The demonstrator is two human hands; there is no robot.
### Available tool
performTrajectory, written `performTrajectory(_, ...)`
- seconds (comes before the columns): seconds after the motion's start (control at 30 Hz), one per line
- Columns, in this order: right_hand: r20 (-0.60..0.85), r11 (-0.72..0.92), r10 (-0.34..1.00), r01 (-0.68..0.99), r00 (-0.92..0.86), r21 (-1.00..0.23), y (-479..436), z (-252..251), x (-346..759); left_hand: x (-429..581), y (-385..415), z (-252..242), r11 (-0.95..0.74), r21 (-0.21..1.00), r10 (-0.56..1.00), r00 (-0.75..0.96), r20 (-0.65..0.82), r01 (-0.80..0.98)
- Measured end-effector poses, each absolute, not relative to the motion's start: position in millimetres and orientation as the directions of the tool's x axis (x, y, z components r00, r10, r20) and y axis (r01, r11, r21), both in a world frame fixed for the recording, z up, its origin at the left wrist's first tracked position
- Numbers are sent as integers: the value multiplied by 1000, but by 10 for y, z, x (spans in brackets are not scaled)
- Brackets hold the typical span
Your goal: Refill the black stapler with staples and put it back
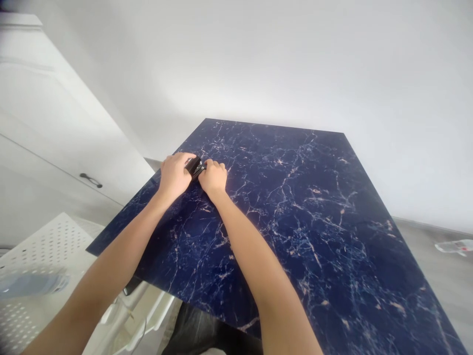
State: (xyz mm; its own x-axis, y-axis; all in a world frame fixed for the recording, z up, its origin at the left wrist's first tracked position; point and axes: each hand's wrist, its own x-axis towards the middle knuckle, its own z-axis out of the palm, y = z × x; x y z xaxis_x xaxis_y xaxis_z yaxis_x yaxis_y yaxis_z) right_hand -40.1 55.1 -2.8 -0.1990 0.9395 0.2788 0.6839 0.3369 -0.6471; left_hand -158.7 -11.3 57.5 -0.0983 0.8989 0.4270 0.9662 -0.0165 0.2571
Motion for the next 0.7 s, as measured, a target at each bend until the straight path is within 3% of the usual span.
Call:
performTrajectory(0.17,272,349,936,703,-224,-620,556,-35,-408,-1779,-193,751,215,0,960,-211,185,977)
performTrajectory(0.27,280,371,927,709,-247,-600,563,-37,-411,-1867,-213,745,235,-89,972,-231,53,968)
performTrajectory(0.4,275,381,924,694,-266,-611,581,-50,-412,-1936,-195,664,166,-90,979,-175,-102,982)
performTrajectory(0.7,286,397,918,637,-276,-661,600,-51,-410,-2086,-89,638,204,-50,978,-206,-27,978)
